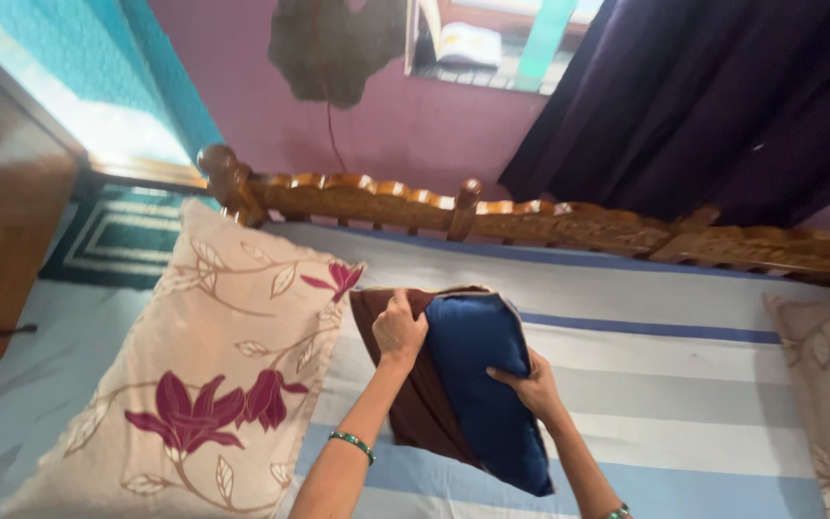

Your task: The person arranges pillows on a bed. They place a pillow on the bed, insert it into a floral pillowcase, and then place a blue pillow and a brown patterned pillow on the bed.

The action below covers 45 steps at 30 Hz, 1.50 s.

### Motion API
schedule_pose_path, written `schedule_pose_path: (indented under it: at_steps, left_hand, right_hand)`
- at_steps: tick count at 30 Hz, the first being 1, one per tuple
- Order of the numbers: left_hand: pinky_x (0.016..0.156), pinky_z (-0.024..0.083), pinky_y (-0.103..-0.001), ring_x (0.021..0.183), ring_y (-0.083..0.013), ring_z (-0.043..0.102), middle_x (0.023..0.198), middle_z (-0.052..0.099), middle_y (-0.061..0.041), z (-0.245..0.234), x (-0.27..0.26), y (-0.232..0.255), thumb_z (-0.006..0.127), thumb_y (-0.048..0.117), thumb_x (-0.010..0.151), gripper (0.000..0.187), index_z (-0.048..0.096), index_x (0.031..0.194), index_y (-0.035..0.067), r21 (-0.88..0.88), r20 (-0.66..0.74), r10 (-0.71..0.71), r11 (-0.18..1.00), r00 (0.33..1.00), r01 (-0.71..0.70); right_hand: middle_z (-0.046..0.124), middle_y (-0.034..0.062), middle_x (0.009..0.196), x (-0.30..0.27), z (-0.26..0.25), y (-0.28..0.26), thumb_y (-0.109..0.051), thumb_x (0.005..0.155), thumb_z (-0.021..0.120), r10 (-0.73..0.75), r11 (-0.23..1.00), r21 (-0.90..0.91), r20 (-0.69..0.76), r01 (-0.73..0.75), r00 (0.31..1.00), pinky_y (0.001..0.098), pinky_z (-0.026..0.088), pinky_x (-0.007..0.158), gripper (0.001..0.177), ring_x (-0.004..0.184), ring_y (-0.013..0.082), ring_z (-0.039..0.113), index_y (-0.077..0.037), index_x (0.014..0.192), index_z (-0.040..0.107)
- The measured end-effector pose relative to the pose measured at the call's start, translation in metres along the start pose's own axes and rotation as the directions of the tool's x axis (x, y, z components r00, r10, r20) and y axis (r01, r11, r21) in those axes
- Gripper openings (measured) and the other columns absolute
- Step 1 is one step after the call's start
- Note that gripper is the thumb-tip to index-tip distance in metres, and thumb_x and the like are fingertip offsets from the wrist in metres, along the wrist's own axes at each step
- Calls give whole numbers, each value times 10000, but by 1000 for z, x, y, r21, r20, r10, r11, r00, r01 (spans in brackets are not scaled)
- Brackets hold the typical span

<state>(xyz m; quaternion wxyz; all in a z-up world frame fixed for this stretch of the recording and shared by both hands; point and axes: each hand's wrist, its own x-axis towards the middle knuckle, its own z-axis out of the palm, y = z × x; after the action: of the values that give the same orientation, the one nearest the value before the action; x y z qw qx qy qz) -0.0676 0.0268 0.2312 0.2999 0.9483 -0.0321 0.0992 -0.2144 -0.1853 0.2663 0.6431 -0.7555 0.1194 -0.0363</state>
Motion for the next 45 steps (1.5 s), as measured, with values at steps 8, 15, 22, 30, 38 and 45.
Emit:
schedule_pose_path:
  at_steps: [8, 15, 22, 30, 38, 45]
  left_hand:
    - [680, 568, -464, 762, -372, 713, 836, 728, -163, -61, 19, 106, 700, 116, 854, 72, 688, 829, 50, -348, -165, 390, 837, 906, -423]
    - [689, 564, -441, 747, -327, 722, 817, 731, -124, -121, 5, 204, 683, 129, 883, 70, 691, 854, 65, -431, -183, 603, 661, 776, -615]
    - [697, 561, -434, 751, -324, 710, 816, 693, -116, -168, -45, 274, 689, 126, 873, 66, 652, 848, 78, -402, -182, 781, 495, 597, -770]
    - [706, 562, -454, 869, -373, 695, 976, 679, -188, -164, -55, 238, 725, 146, 813, 328, 616, 1078, -14, -442, -307, 528, 658, 792, -610]
    - [723, 576, -507, 764, -420, 726, 810, 730, -242, -71, -143, 139, 712, 235, 883, 227, 712, 816, 18, -161, 289, 399, 916, 870, -367]
    - [712, 591, -464, 783, -382, 740, 795, 725, -224, 6, -156, 94, 688, 260, 851, 275, 770, 766, 12, -36, 494, 274, 955, 825, -296]
  right_hand:
    - [736, 180, 975, -59, -39, -113, -231, 664, 885, -317, 805, -574, -200, 152, 927, 421, 587, 765, 675, 877, 326, 745, -31, 1239, 592]
    - [744, 179, 953, -69, -48, -100, -253, 806, 796, -475, 748, -641, -336, 172, 813, 436, 591, 679, 443, 752, 344, 736, -39, 1174, 675]
    - [685, 235, 702, -16, -65, -95, -220, 785, 771, -547, 567, -823, -339, 40, 766, 525, 537, 688, 202, 713, 434, 680, -40, 757, 684]
    - [737, 227, 942, -19, -57, -179, -71, 872, 712, -696, 713, -593, -539, 373, 474, 421, 556, 794, 294, 873, 360, 740, 21, 1151, 712]
    - [753, 196, 877, -13, -55, -192, -108, 938, 716, -530, 848, -470, -738, 247, 417, 415, 560, 777, 241, 788, 315, 753, 16, 1145, 722]
    - [741, 243, 943, 18, -54, -121, -179, 936, 701, -476, 864, -499, -765, 70, 434, 475, 546, 783, 290, 844, 415, 730, -1, 1163, 725]
